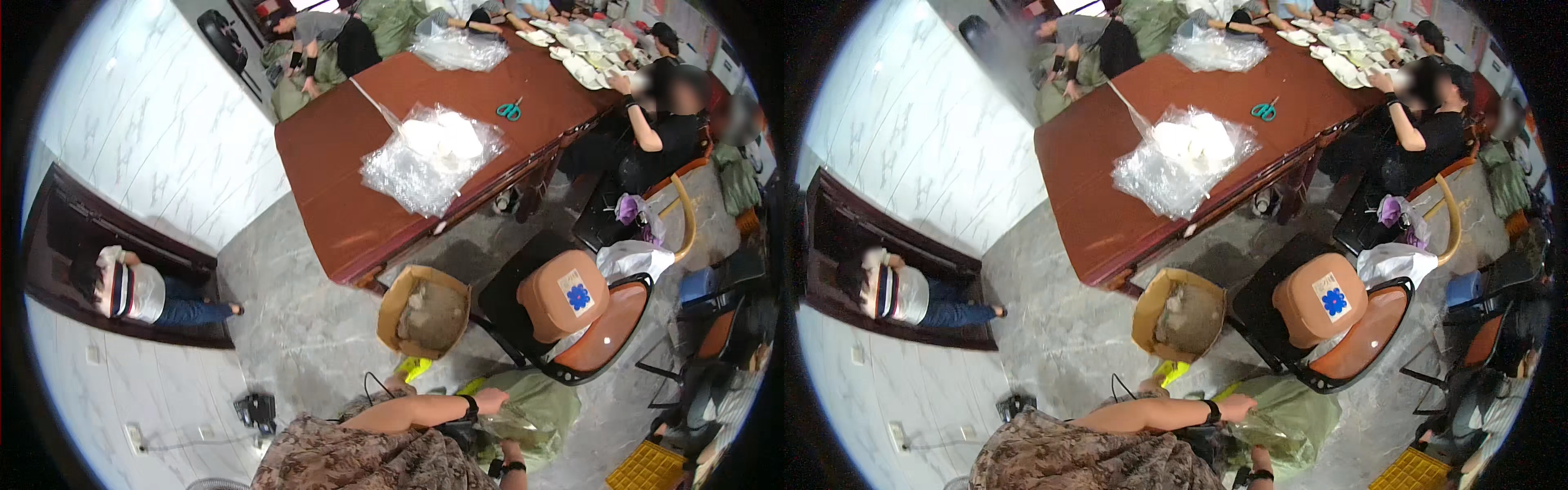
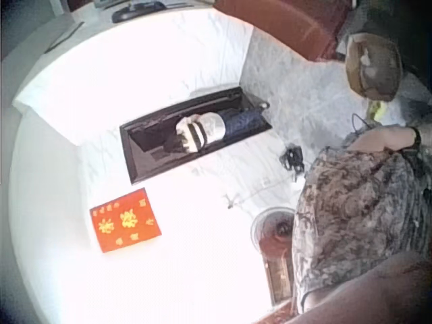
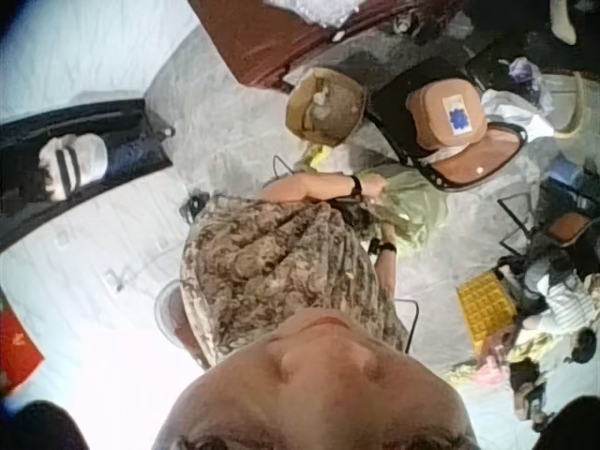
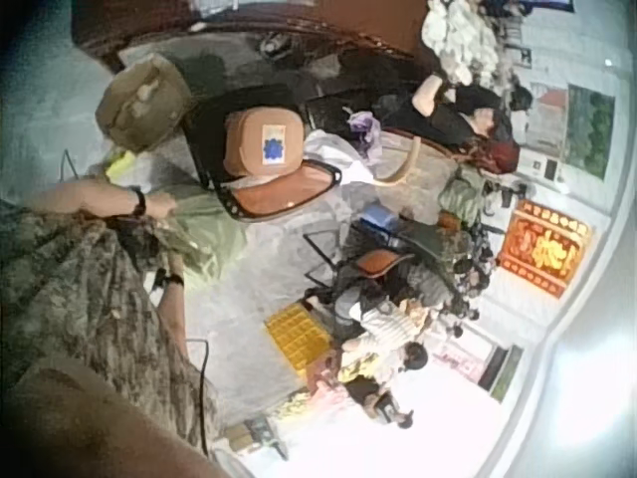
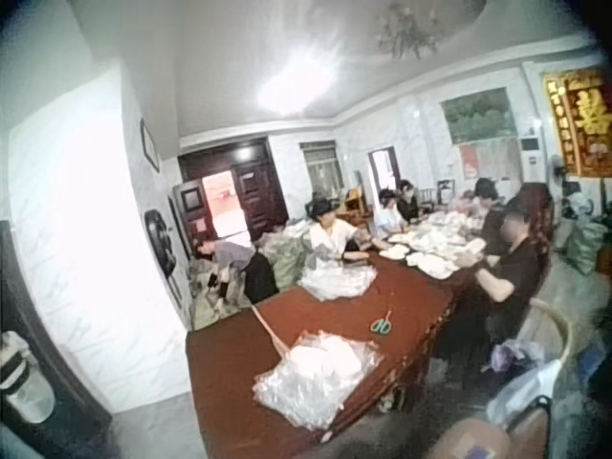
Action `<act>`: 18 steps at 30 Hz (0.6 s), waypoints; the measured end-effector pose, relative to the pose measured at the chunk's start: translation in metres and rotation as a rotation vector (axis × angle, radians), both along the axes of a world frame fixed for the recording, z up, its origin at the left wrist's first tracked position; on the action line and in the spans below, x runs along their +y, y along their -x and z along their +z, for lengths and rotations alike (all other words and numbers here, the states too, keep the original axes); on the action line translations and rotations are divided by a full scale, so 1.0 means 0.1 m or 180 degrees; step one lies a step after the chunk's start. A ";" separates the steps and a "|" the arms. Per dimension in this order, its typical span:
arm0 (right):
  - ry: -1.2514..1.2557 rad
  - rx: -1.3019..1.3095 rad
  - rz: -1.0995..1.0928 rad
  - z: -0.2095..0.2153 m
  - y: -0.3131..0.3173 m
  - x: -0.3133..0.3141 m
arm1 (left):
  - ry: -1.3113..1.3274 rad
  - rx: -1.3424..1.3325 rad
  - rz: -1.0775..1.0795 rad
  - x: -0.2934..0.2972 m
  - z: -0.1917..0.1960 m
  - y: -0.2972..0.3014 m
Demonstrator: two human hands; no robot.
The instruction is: Package shoes into plastic bags and sort them into larger sacks.
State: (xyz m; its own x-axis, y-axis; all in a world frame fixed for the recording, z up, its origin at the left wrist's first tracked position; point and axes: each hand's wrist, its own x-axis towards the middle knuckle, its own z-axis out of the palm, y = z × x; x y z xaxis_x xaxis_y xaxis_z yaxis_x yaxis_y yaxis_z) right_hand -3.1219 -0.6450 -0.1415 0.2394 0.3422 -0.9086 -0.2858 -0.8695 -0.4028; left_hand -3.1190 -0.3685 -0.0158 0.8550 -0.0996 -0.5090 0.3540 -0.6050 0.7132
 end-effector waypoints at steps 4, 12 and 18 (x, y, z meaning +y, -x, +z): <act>0.0381 -0.0743 -0.1800 0.27 0.90 0.08 | 0.0325 0.0525 -0.0234 0.34 0.28 0.14; 0.0738 -0.1505 -0.3369 0.12 2.49 0.89 | 0.0451 0.0067 -0.1110 0.99 0.32 0.95; 0.0559 -0.1366 -0.3528 0.88 3.38 1.87 | 0.0557 -0.0225 -0.1068 1.15 0.36 1.71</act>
State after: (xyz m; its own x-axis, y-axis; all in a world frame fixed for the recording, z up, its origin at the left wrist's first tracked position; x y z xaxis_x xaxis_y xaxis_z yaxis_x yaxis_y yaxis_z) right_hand -3.4597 -0.4578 -0.0532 0.6198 -0.3617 -0.6964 -0.7847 -0.2881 -0.5488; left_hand -3.2898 -0.2533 0.0199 0.7925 -0.4600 -0.4005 0.1034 -0.5459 0.8315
